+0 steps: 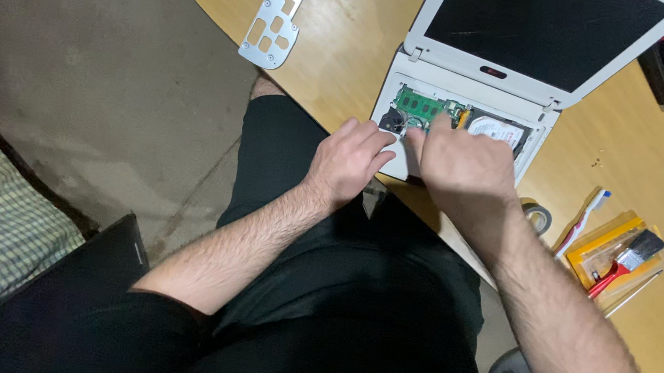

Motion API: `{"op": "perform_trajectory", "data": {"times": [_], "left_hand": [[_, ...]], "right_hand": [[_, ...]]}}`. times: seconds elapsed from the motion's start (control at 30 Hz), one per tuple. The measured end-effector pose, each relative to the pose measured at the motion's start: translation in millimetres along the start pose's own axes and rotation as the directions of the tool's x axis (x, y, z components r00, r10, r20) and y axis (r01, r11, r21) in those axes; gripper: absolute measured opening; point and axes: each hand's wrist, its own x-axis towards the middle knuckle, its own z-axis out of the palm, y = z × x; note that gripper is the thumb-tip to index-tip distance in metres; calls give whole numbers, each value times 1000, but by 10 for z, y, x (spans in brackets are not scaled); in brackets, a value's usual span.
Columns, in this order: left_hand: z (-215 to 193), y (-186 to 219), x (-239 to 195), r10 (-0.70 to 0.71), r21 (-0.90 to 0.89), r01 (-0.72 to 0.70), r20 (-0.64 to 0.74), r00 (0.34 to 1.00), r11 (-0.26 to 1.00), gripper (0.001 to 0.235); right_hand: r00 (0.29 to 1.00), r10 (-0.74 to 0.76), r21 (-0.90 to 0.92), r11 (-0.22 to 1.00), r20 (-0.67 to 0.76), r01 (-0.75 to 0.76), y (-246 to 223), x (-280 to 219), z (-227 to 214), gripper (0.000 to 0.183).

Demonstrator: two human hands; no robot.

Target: The person uses a screwdriver to remove screws from the internal components of a white laptop. They then place a metal backplate over the exposed components and secure it with screws.

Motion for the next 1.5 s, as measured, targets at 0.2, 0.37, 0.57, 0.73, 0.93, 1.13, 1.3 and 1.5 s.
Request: {"op": "perform_trajectory", "data": {"times": [0.2,0.37,0.57,0.73,0.93,1.13,1.3,1.5], "left_hand": [[25,0,-14,-13,1,13,9,1000,1000,23],[0,2,-8,-6,-16,6,4,1000,1000,23],[12,-8,-12,-7,-7,7,3,1000,1000,23],[-12,3,-8,-2,-14,2,16,1000,1000,22],[-4,10,-17,-12,-17,13,25,1000,1000,23],[-24,22,6,-9,-20,9,13,1000,1000,21],[-2,5,10,12,-19,-12,-15,1000,1000,20],[6,-14,16,35,-23,-36,-20,999,999,23]], "right_hand": [[974,-14,236,971,227,-41,17,51,-299,51],[994,-14,81,997,112,5,30,53,-153,63],[980,-10,173,985,201,-26,104,172,-43,60],[995,23,108,994,100,-34,56,60,-157,56],[959,-107,-101,991,-263,82,156,17,382,39],[995,-95,252,964,41,82,76,7,276,35],[910,-110,17,992,-399,127,122,79,776,38],[995,-77,240,969,60,61,166,229,231,30]]}}
